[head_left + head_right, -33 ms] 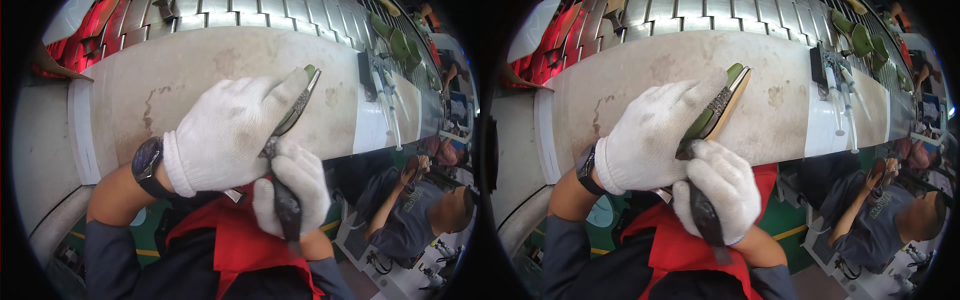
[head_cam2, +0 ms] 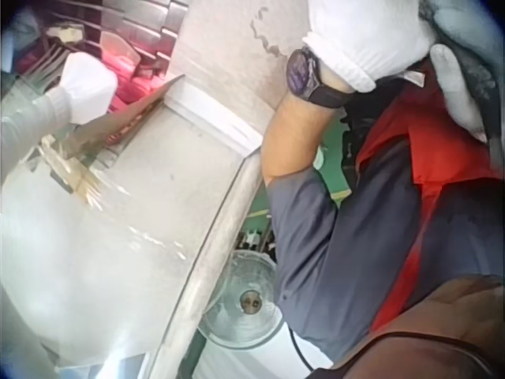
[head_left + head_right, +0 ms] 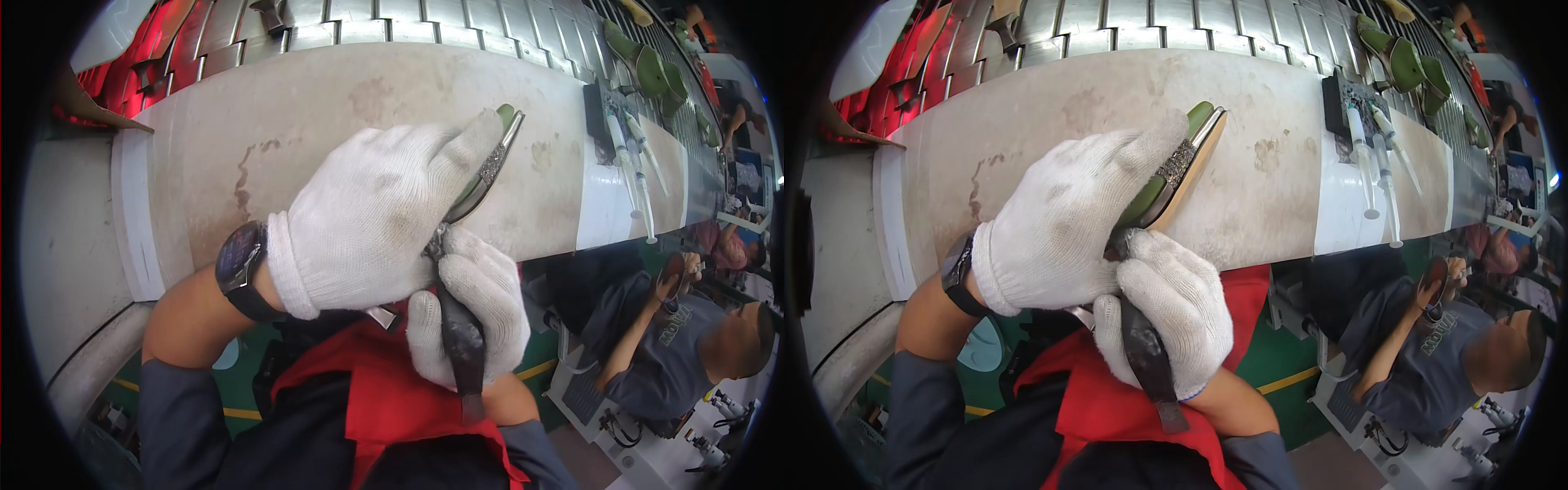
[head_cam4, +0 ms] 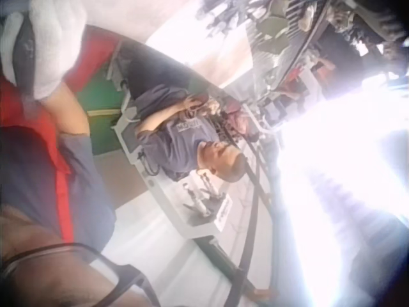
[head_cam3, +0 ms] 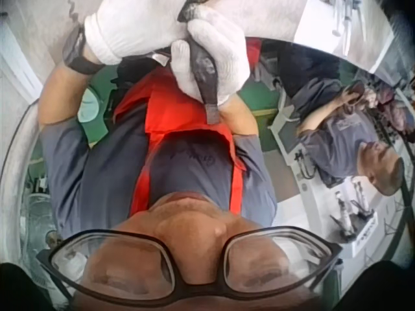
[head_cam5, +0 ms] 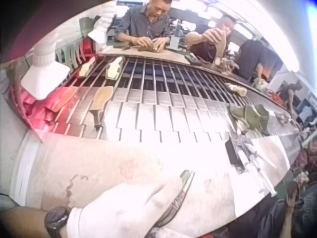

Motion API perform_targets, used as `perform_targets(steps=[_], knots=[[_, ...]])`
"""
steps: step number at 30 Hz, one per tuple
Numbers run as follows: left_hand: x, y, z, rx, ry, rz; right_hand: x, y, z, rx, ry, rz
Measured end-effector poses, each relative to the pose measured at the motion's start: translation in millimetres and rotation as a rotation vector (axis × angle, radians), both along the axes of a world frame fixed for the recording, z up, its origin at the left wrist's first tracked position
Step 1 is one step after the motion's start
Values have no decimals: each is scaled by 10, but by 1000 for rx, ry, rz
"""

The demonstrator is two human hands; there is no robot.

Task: The person assembles high-heeled shoes by taking shoe lasts and soles from a conveyor, pressing the soles onto the shoes by hand, attaching the heels, and tapping them with a hammer before placing the shoes back onto the conveyor.

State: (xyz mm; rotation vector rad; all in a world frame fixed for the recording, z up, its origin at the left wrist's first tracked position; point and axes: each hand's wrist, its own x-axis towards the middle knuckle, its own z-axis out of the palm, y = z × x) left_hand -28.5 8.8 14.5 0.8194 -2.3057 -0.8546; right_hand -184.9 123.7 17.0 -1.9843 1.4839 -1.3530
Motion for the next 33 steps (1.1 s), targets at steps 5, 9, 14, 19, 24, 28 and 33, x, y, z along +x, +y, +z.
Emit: perform_targets(steps=[5, 9, 14, 19, 24, 28, 33], knots=[[95, -79, -48, 7, 10, -74, -63, 98, -121, 103, -276, 77], [304, -183, -49, 114, -30, -96, -279, 20, -19, 50, -260, 80], [313, -194, -185, 85, 73, -94, -172, 17, 27, 34, 57, 143], [296, -174, -138, 113, 79, -78, -113, 114, -93, 122, -141, 136], [278, -175, -186, 122, 91, -70, -111, 70, -51, 182, -158, 192], [244, -183, -171, 124, 101, -57, -105, -16, 40, 209, -170, 249], [197, -219, -137, 135, 70, -67, -141, -81, -10, 130, -175, 253]])
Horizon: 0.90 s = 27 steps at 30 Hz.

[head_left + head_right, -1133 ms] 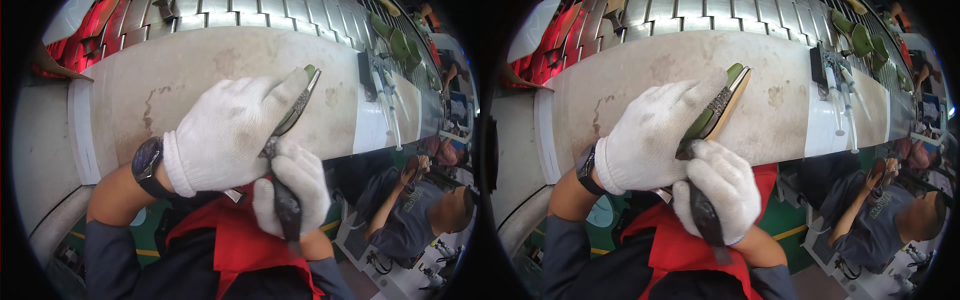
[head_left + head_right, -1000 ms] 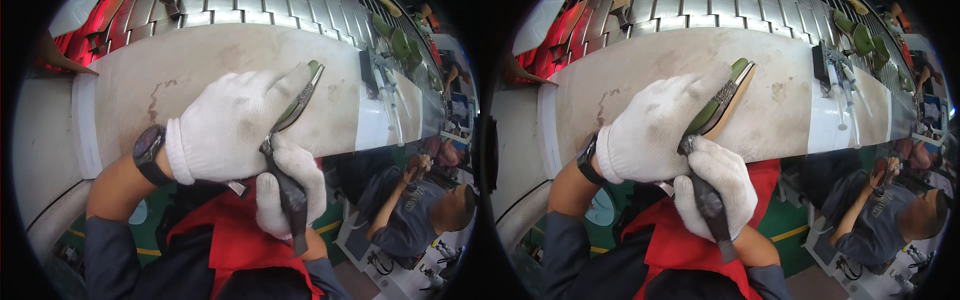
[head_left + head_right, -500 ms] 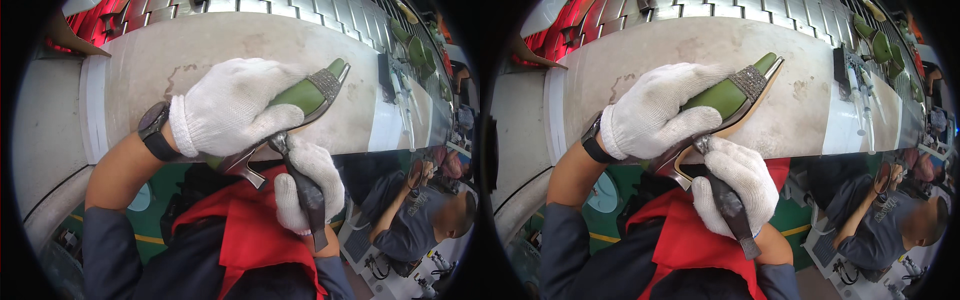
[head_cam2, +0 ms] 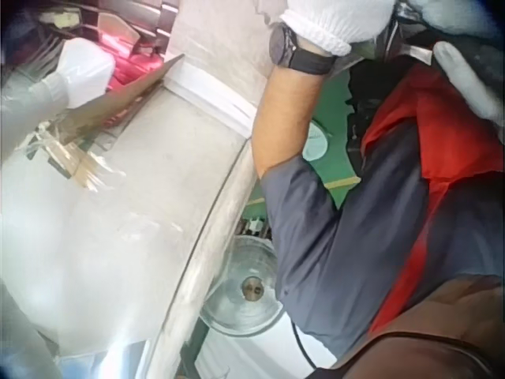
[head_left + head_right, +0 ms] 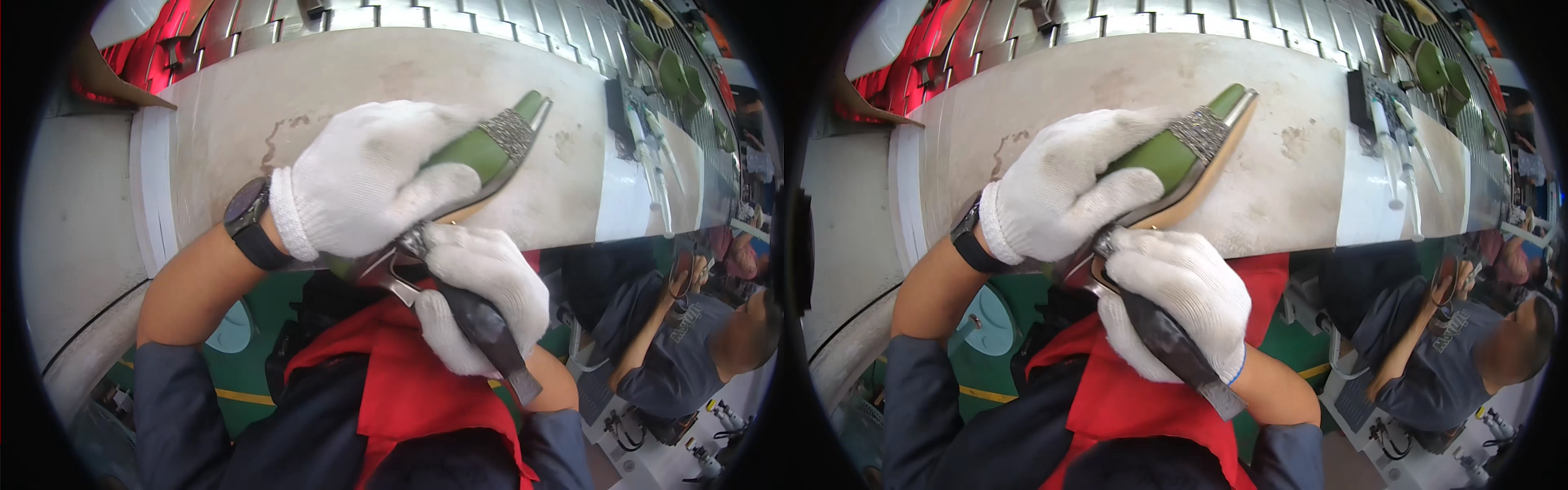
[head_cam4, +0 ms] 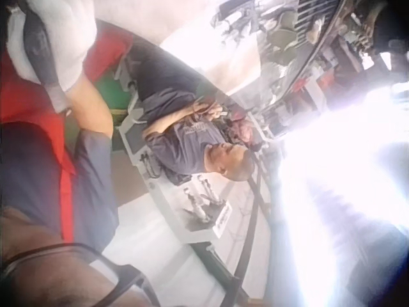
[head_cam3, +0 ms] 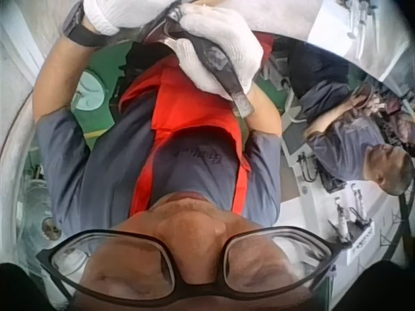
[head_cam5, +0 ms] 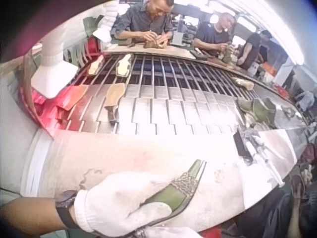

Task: The person assembles high-heeled shoes by taking shoe lasts and soles from a conveyor, pressing the soles onto the shoes by hand, attaching the heels, and tapping them with a hammer before placing the shoes back onto the conveyor.

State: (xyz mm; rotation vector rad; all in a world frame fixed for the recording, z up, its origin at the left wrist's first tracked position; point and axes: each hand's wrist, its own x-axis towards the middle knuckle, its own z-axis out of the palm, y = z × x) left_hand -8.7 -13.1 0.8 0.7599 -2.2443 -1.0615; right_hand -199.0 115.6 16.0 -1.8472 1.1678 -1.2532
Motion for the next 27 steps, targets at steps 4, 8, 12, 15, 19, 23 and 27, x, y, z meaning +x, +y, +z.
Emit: perform_targets(steps=[4, 8, 12, 15, 19, 23, 27], knots=[[17, 1, 156, 141, -83, -3, -63, -15, 79, 24, -77, 49], [-232, 52, 414, 131, -259, 43, -236, 29, 136, 87, -331, -261], [-417, 129, 223, -14, -307, 175, -419, -267, 224, 256, -338, -304], [-455, 130, 295, -17, -314, 171, -657, -649, 247, 324, -462, -311], [-423, 120, 320, -25, -378, 171, -833, -982, -87, 453, -526, -413], [-320, 64, 498, -239, -64, 372, -838, -917, -249, 442, -423, -385], [-183, 188, 1012, -240, 353, 290, -821, -781, -177, 433, -431, -399]])
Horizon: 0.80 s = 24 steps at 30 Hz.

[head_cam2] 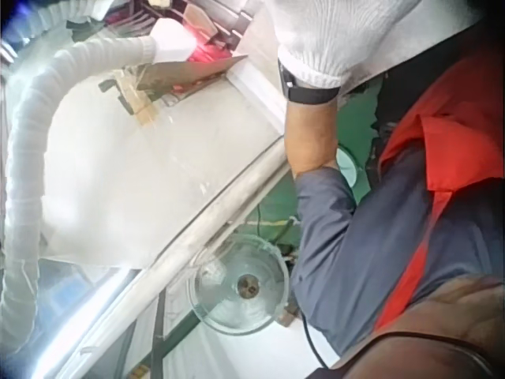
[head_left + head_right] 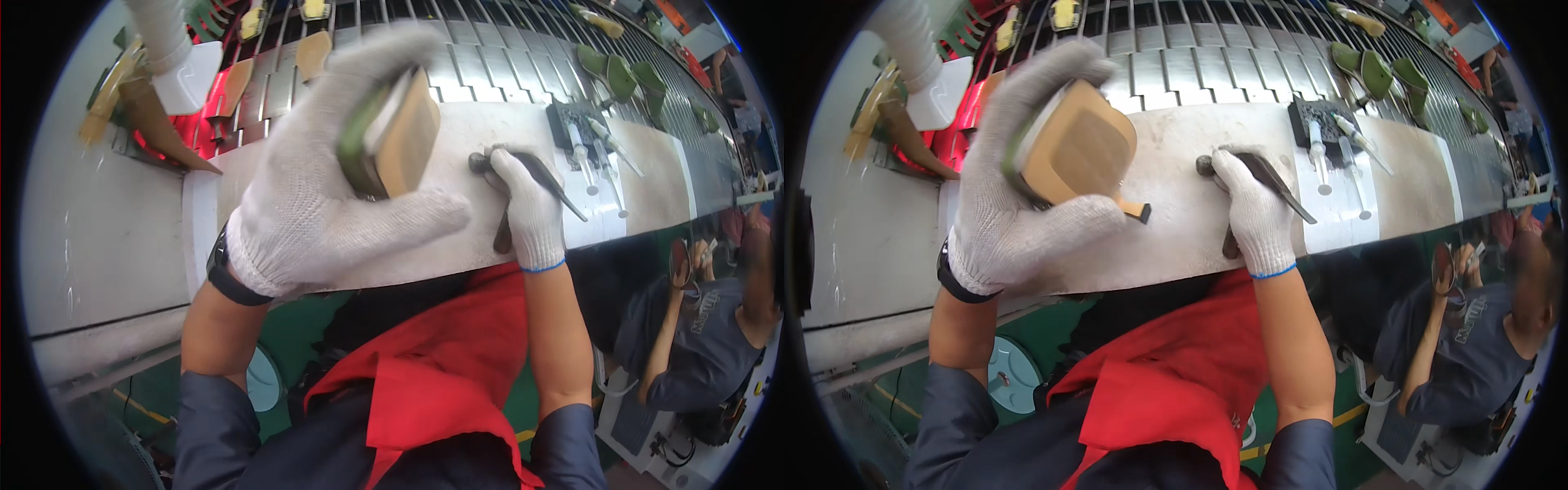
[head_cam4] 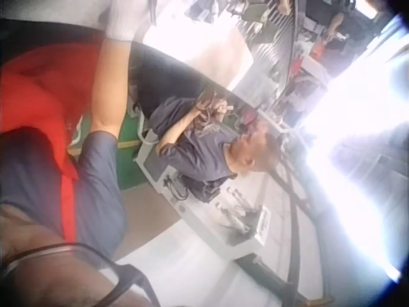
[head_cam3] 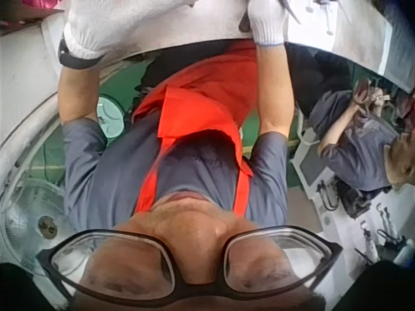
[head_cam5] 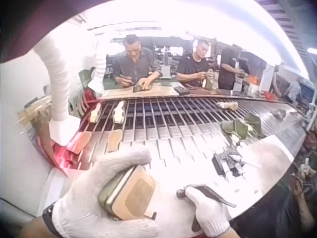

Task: The person assembles high-heeled shoes by taking shoe lasts and soles from a conveyor, pressing the soles onto the shoes by hand, attaching the heels, and tapping them with a hammer before placing the shoes back onto the conveyor.

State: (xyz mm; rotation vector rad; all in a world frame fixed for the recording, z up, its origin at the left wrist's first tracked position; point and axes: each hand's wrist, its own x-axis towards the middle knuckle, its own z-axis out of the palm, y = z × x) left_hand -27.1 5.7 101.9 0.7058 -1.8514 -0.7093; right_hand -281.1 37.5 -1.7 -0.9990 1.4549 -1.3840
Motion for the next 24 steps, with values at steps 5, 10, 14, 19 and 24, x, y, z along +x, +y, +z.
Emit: perform_targets(steps=[5, 10, 14, 19, 24], knots=[[-50, 163, 94, 33, -167, -198, 275, 411, 487, -246, -114, 74], [-192, 259, -4, -119, -141, -154, 315, 1045, 1188, -557, 37, 340], [-228, 319, -49, -183, -110, -165, 212, 1052, 1442, -480, 161, 460], [-166, 451, -109, -163, -110, -209, 369, 1008, 1727, -209, 30, 268], [-59, 762, -238, -225, -135, -134, 331, 1048, 1617, -131, -166, 393]])
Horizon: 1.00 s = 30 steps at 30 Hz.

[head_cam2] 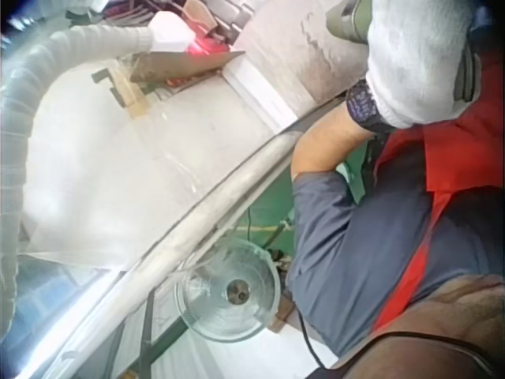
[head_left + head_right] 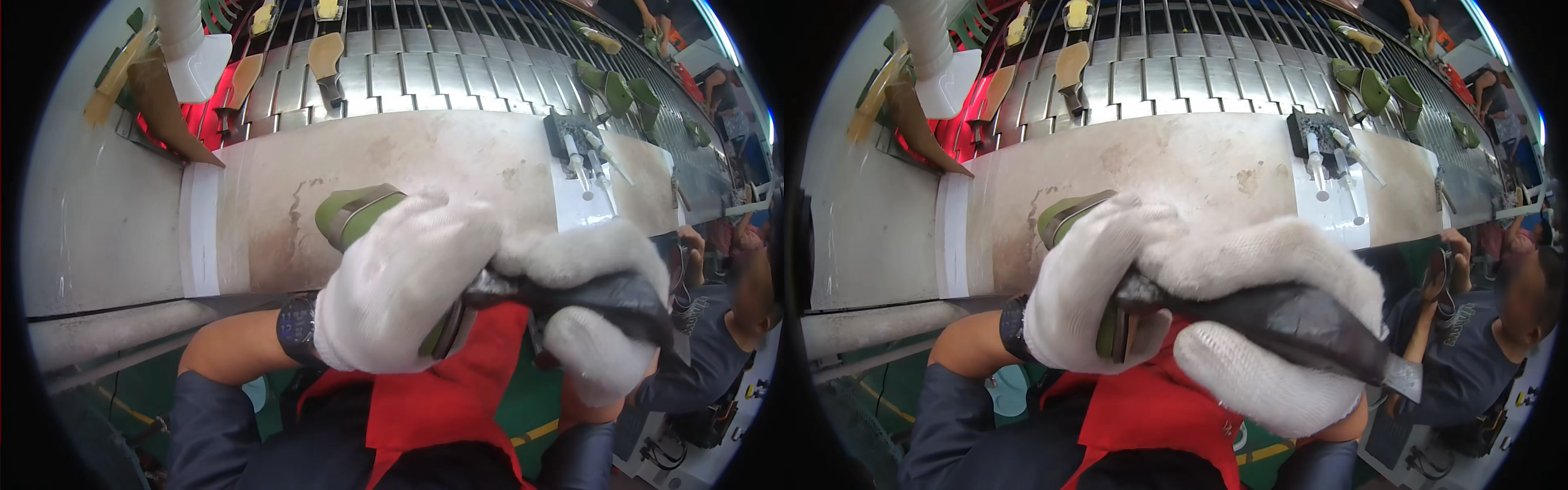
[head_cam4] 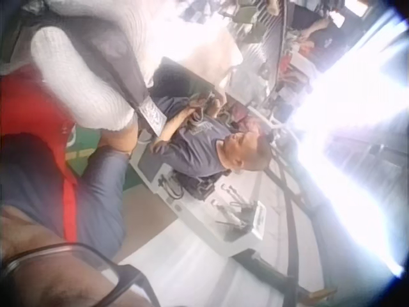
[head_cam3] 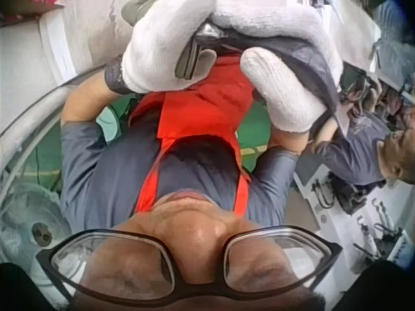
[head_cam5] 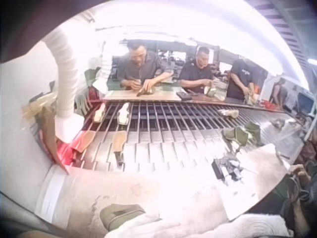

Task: The person assembles high-heeled shoes by taking shoe lasts and soles from a conveyor, pressing the soles onto the shoes by hand, attaching the heels, and tapping them with a hammer before placing the shoes back onto the conveyor.

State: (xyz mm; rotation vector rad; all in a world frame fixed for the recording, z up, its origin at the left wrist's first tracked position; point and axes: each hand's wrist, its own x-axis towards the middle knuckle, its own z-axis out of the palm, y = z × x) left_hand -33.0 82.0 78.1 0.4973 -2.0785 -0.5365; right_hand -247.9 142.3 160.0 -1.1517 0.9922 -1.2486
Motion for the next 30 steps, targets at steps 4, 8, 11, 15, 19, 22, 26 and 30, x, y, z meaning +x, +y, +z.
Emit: perform_targets(steps=[4, 8, 11, 15, 19, 22, 26, 30], knots=[[311, 254, -347, -51, -116, 22, 72, 251, -502, -187, 31, 257], [400, 243, -1044, -251, -203, 414, 449, 604, -1185, 66, -117, -37], [476, 268, -1209, -355, -347, 446, 578, 751, -1565, 272, -291, -166], [515, 266, -1270, -347, -386, 443, 536, 747, -1664, 255, -244, -166], [537, 261, -1325, -348, -370, 433, 481, 632, -1663, 142, -192, -118], [409, 315, -1254, -212, -216, 442, 422, 488, -1676, 107, -230, -106], [415, 295, -1304, -237, -209, 435, 384, 211, -1598, 175, -327, -122], [438, 308, -1284, -217, -228, 427, 222, -39, -1494, 265, -267, -21]])
